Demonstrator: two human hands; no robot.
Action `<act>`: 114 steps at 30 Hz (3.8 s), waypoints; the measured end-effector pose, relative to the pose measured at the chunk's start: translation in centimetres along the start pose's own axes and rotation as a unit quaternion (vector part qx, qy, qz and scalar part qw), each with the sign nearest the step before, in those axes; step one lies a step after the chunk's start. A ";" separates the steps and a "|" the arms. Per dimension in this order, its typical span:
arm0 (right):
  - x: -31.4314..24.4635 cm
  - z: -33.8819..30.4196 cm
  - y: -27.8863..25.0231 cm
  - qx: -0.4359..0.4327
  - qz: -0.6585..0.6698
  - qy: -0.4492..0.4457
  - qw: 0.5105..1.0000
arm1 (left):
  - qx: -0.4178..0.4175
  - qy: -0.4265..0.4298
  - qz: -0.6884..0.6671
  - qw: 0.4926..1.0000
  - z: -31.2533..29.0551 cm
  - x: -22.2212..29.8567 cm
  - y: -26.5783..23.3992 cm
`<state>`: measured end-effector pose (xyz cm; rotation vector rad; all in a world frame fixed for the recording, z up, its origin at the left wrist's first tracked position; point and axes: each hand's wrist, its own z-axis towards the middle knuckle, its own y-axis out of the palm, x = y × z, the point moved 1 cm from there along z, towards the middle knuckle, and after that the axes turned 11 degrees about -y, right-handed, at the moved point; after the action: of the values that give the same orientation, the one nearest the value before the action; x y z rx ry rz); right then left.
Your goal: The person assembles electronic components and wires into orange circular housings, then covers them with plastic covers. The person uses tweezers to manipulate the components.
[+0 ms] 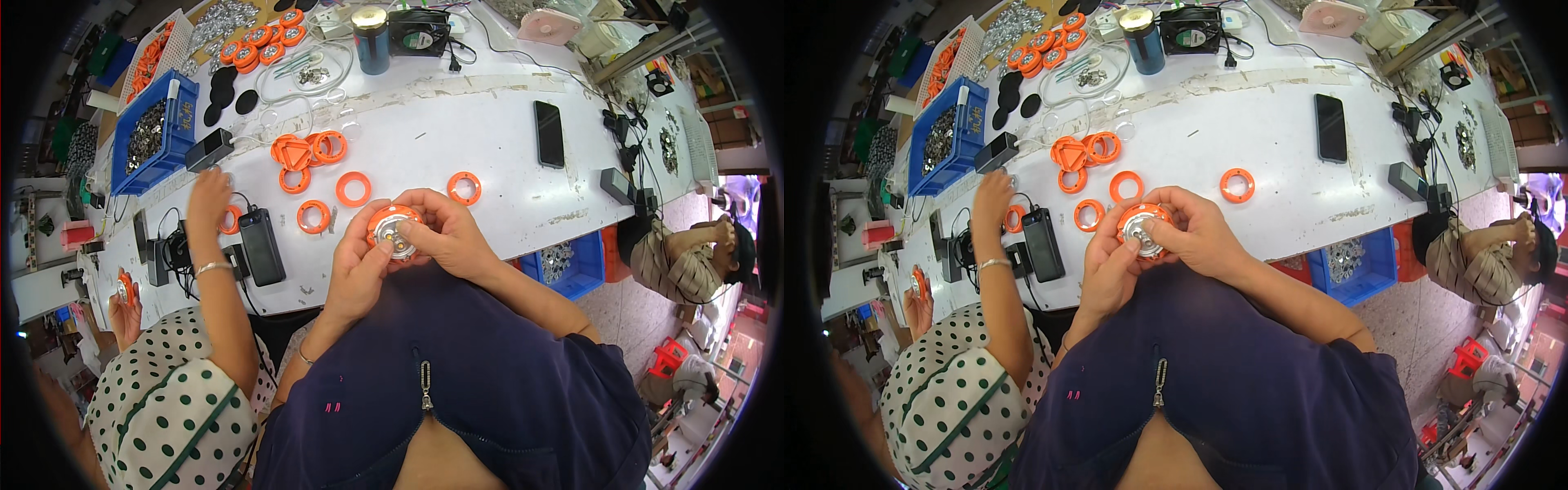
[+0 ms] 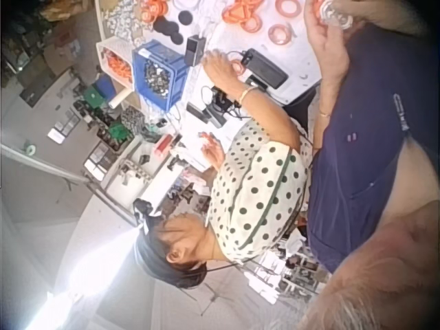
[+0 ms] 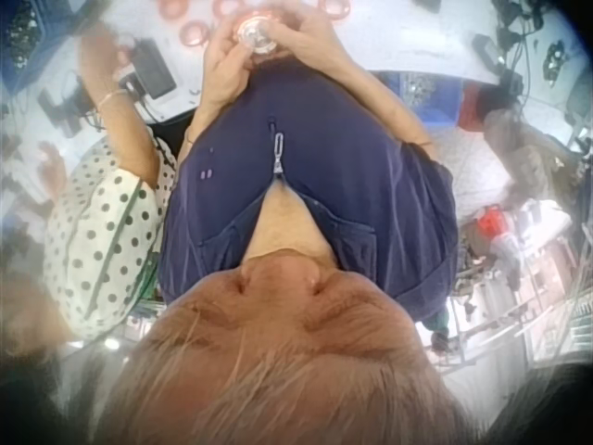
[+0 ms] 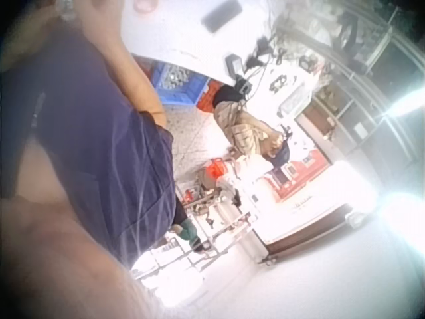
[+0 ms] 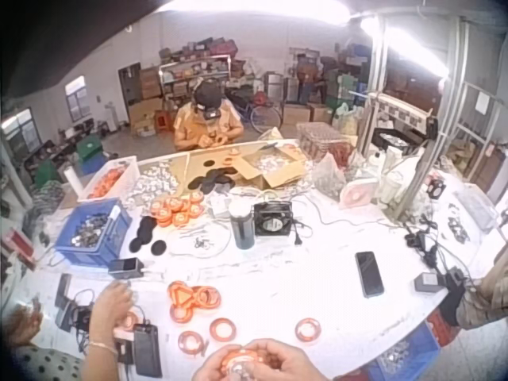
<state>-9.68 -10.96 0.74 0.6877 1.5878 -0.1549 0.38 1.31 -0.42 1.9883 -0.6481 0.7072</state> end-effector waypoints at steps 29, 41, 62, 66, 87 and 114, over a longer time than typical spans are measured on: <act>4.6 3.1 -1.6 -0.003 -0.115 -0.003 0.993 | 0.068 -0.072 -0.021 0.995 3.1 -0.4 -3.0; 2.9 2.0 -0.7 -0.033 -0.087 -0.012 0.996 | -0.004 0.002 -0.040 0.999 3.4 -1.6 -4.6; 3.1 2.3 -1.0 0.004 -0.238 -0.034 0.971 | -0.041 -0.065 -0.175 0.981 3.7 -1.2 -2.6; 2.6 2.3 -0.7 0.051 -0.314 -0.140 0.938 | -0.033 -0.065 -0.175 0.982 3.4 -0.4 -1.9; 9.6 2.0 -13.5 -0.020 -0.668 -0.037 0.743 | -0.014 0.016 -0.285 0.958 3.8 -0.4 -4.5; -3.5 4.2 3.7 -0.181 -0.567 -0.351 0.723 | -0.025 0.024 -0.348 0.937 3.4 0.4 -4.2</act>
<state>-4.25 -11.14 4.54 -0.7008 1.0161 -0.8721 4.29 0.26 -4.04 1.9580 0.0903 0.2938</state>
